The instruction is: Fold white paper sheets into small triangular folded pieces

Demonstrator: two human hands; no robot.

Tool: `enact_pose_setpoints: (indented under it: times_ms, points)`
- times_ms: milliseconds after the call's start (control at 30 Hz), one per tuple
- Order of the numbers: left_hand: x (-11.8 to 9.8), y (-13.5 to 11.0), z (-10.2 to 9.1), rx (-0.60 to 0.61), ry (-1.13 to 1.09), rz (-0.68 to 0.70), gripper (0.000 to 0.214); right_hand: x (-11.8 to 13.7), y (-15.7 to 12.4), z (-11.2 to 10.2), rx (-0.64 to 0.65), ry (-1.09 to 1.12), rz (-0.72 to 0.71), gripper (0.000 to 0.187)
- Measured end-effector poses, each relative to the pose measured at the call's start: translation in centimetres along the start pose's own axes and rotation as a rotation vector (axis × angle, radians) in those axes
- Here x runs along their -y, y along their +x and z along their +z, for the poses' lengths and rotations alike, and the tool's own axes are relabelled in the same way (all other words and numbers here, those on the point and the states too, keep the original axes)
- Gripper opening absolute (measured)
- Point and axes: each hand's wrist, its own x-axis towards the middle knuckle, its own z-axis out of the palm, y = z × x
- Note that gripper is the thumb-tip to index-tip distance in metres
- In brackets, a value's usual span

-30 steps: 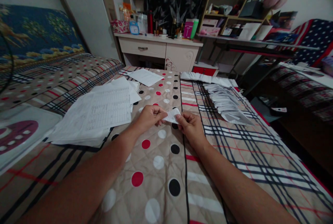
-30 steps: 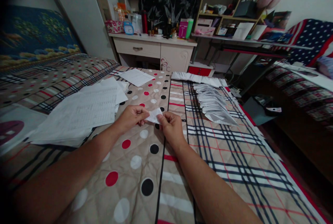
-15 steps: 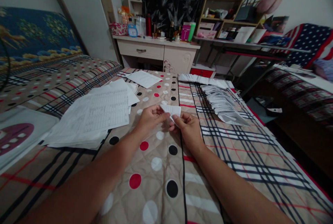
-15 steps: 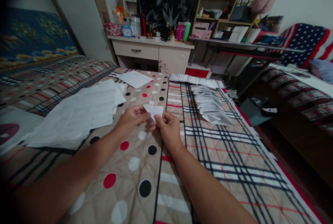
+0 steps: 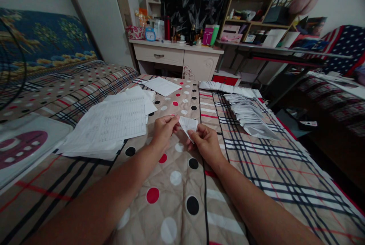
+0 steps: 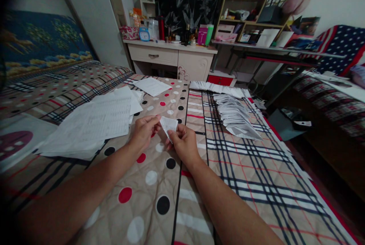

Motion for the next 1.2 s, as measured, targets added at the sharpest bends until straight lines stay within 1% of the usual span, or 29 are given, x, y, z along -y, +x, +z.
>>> enact_pose_setpoints:
  times_ms: [167,200,267,300,333,400,467,500,567,633,767,867,933,1033,1100,1200]
  points:
    - [0.1,0.2,0.2,-0.027,-0.058,0.011,0.026,-0.1,-0.3,0.3,0.019,-0.022,-0.009,0.022]
    - [0.1,0.3,0.1,-0.058,-0.076,0.007,0.026,-0.1,-0.3,0.3,0.038,-0.028,-0.004,0.022]
    - [0.2,0.6,-0.1,-0.160,-0.102,-0.014,0.022,-0.2,-0.5,0.4,0.077,-0.039,0.022,0.022]
    - [0.1,0.7,-0.3,-0.197,-0.111,-0.024,0.021,-0.2,-0.5,0.4,0.082,-0.045,0.031,0.021]
    - [0.1,0.8,-0.4,-0.209,-0.118,-0.029,0.020,-0.2,-0.6,0.4,0.069,-0.051,0.032,0.021]
    - [0.0,0.8,-0.6,-0.151,-0.131,-0.020,0.023,-0.2,-0.5,0.3,-0.012,-0.055,0.004,0.021]
    - [-0.1,0.6,-0.5,-0.049,-0.124,-0.005,0.029,-0.1,-0.4,0.2,-0.091,-0.052,-0.031,0.021]
    - [-0.1,0.4,-0.5,0.003,-0.101,0.000,0.033,-0.1,-0.4,0.2,-0.108,-0.053,-0.040,0.020]
    - [0.0,0.2,-0.3,0.100,-0.029,0.004,0.040,0.1,-0.3,0.1,-0.104,-0.060,-0.046,0.020]
    - [0.0,0.1,-0.3,0.165,0.030,0.002,0.038,0.1,-0.2,0.1,-0.088,-0.068,-0.042,0.019]
    - [0.1,0.1,-0.4,0.192,0.000,-0.015,0.034,0.0,0.0,-0.4,-0.087,-0.009,-0.023,0.024]
    - [-0.2,0.0,-0.4,0.251,-0.030,0.007,0.045,-0.2,0.4,-1.0,-0.075,0.095,-0.007,0.030]
    - [-0.3,-0.2,-0.3,0.318,-0.029,0.032,0.053,-0.1,0.6,-1.2,-0.061,0.172,0.027,0.030]
    - [-0.2,-0.3,-0.1,0.410,-0.041,0.064,0.056,0.2,0.7,-1.5,-0.033,0.248,0.085,0.026]
    - [0.0,-0.2,-0.1,0.442,-0.053,0.082,0.055,0.4,0.7,-1.6,-0.014,0.263,0.105,0.027]
    - [0.1,-0.2,-0.3,0.457,-0.057,0.089,0.054,0.6,0.6,-1.8,0.011,0.266,0.125,0.027]
